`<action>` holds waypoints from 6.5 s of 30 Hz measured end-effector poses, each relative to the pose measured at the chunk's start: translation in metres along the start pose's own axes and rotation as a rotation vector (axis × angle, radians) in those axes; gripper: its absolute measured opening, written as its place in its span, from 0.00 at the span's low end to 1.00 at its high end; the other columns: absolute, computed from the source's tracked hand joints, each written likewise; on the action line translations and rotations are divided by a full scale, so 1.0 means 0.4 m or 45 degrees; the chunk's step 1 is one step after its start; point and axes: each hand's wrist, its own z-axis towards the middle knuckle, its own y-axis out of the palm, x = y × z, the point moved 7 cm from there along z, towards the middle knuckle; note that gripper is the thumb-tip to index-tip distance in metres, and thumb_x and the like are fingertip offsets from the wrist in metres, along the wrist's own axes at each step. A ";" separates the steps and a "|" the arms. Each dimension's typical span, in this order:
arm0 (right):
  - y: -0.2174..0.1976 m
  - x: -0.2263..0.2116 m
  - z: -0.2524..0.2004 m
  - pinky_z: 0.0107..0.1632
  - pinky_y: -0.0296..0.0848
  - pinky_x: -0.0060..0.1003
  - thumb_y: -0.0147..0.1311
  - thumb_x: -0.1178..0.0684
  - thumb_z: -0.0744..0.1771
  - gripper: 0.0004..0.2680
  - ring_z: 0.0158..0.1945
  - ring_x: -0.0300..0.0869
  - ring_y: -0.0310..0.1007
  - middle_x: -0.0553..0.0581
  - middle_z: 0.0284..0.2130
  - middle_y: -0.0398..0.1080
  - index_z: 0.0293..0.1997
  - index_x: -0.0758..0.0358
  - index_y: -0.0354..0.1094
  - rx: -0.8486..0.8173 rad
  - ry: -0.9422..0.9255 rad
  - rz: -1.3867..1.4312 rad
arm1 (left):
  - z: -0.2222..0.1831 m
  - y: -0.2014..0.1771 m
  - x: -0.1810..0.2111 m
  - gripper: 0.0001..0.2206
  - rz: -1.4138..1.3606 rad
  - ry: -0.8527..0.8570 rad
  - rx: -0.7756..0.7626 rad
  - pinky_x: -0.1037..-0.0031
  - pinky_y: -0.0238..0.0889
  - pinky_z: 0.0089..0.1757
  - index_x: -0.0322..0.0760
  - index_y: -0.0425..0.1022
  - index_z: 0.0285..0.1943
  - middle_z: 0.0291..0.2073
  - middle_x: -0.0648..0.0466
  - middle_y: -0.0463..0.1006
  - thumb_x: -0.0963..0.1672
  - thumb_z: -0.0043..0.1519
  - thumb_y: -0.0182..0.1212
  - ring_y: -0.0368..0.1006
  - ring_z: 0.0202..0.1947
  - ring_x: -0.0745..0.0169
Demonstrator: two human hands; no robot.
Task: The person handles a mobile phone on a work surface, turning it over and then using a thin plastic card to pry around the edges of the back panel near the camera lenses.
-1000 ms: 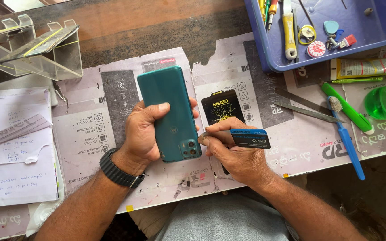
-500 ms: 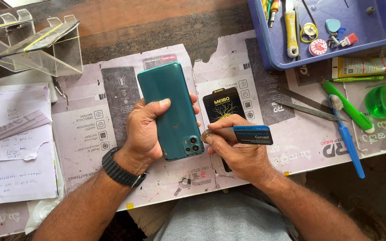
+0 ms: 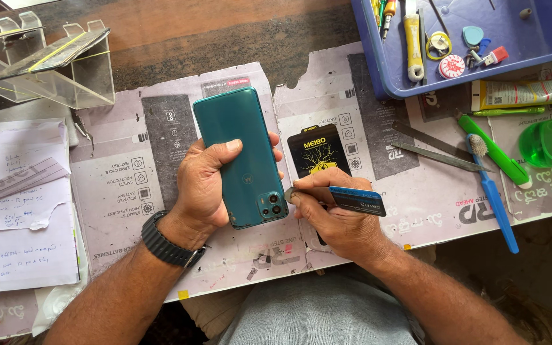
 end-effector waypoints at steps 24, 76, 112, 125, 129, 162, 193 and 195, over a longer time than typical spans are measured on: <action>0.027 -0.030 -0.018 0.37 0.82 0.29 0.59 0.61 0.67 0.05 0.35 0.38 0.83 0.59 0.32 0.79 0.46 0.65 0.70 -0.087 -0.145 -0.139 | 0.017 -0.009 0.007 0.18 -0.095 0.029 0.008 0.51 0.78 0.47 0.22 0.67 0.62 0.50 0.35 0.77 0.40 0.65 0.50 0.78 0.49 0.44; -0.162 -0.042 0.156 0.29 0.73 0.34 0.57 0.54 0.69 0.06 0.27 0.37 0.75 0.56 0.30 0.78 0.40 0.65 0.76 -0.070 0.485 0.246 | 0.028 0.066 0.005 0.23 0.710 -0.570 -0.362 0.74 0.75 0.43 0.32 0.77 0.54 0.41 0.52 0.84 0.43 0.50 0.75 0.78 0.39 0.68; -0.057 -0.059 0.078 0.31 0.82 0.26 0.59 0.65 0.66 0.13 0.34 0.34 0.84 0.58 0.31 0.82 0.54 0.66 0.59 0.240 -0.052 -0.135 | -0.052 -0.019 -0.052 0.26 0.394 -0.258 0.102 0.74 0.76 0.44 0.37 0.57 0.62 0.43 0.48 0.78 0.35 0.58 0.67 0.77 0.43 0.66; -0.047 -0.084 0.077 0.31 0.79 0.26 0.63 0.64 0.65 0.12 0.31 0.33 0.81 0.56 0.29 0.79 0.49 0.67 0.64 0.337 -0.203 -0.428 | -0.056 -0.008 -0.049 0.25 0.490 -0.185 0.081 0.76 0.76 0.44 0.37 0.57 0.62 0.44 0.48 0.78 0.36 0.60 0.66 0.76 0.44 0.67; -0.032 -0.086 0.063 0.39 0.85 0.28 0.60 0.66 0.67 0.12 0.39 0.37 0.82 0.60 0.36 0.78 0.53 0.68 0.62 0.381 -0.278 -0.161 | -0.064 -0.007 -0.049 0.24 0.620 -0.199 0.122 0.76 0.79 0.39 0.39 0.57 0.60 0.41 0.49 0.78 0.37 0.59 0.66 0.78 0.40 0.68; -0.008 -0.151 0.090 0.41 0.85 0.34 0.61 0.67 0.65 0.11 0.41 0.45 0.84 0.61 0.37 0.77 0.49 0.64 0.64 0.267 -0.615 -0.686 | -0.063 0.011 -0.027 0.25 0.973 -0.043 0.068 0.78 0.81 0.33 0.37 0.57 0.58 0.35 0.52 0.81 0.38 0.57 0.69 0.82 0.33 0.70; -0.026 -0.086 0.089 0.38 0.84 0.28 0.57 0.66 0.67 0.07 0.38 0.38 0.84 0.58 0.34 0.78 0.48 0.67 0.65 0.221 -0.218 -0.244 | -0.072 -0.002 -0.017 0.24 1.060 0.000 0.093 0.78 0.74 0.38 0.39 0.62 0.57 0.36 0.56 0.79 0.41 0.56 0.71 0.76 0.36 0.73; -0.022 -0.104 0.086 0.40 0.84 0.28 0.57 0.66 0.67 0.08 0.39 0.39 0.83 0.59 0.35 0.78 0.50 0.67 0.65 0.226 -0.322 -0.310 | -0.071 0.000 -0.018 0.24 1.056 -0.021 0.094 0.79 0.75 0.37 0.39 0.61 0.57 0.35 0.56 0.79 0.41 0.56 0.70 0.77 0.35 0.73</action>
